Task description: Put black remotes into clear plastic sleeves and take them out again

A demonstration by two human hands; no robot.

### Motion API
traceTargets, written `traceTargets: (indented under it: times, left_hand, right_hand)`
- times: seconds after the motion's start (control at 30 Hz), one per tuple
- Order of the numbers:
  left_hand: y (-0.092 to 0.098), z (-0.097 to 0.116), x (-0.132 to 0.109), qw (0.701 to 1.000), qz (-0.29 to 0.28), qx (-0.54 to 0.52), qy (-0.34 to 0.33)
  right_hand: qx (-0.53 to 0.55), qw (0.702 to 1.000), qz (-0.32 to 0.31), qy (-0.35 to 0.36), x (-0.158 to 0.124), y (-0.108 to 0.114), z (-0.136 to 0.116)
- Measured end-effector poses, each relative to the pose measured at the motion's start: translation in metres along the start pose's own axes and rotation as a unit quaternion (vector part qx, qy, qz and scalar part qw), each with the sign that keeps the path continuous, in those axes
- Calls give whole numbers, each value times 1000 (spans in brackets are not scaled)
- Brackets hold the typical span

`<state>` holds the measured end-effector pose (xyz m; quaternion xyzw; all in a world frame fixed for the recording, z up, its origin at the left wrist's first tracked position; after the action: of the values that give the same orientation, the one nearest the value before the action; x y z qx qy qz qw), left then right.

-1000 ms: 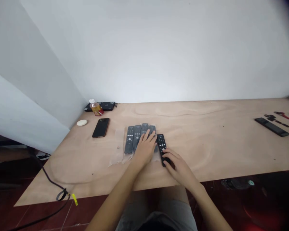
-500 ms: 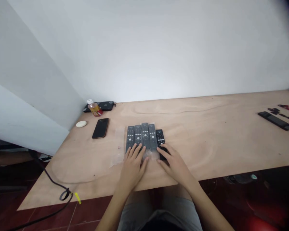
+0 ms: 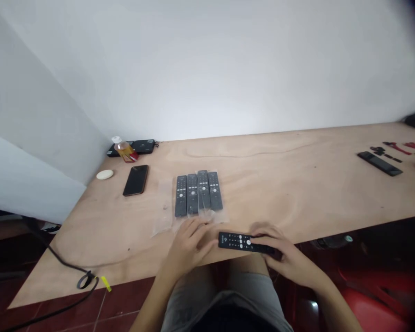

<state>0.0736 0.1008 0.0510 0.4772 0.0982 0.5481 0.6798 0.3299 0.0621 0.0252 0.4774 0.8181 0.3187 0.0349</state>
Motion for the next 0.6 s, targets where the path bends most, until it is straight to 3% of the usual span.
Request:
traceTargets:
  times: [0.1, 0.23, 0.33, 0.6]
  left_hand:
    - [-1, 1, -9, 998, -46, -35, -18]
    - [17, -23, -23, 998, -10, -58, 29]
    - [22, -34, -30, 997, -4, -69, 46]
    - [27, -32, -28, 993, 4, -109, 35]
  right_hand:
    - [8, 999, -20, 37, 32, -15, -11]
    - [-19, 999, -17, 35, 63, -32, -7]
    - [-1, 999, 6, 35, 70, -32, 0]
    - [102, 994, 45, 16, 67, -23, 10]
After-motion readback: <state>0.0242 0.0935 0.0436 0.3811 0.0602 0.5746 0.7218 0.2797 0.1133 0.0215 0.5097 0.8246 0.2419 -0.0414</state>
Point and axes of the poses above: each hand's wrist, its own x-axis towards the middle knuckle, its own y-axis out of the back of the hand, z = x × y, the point moved 10 cm from there along x, towards the middle knuckle, and after that the axes turned 8 degrees about y, right-handed, at the moved point
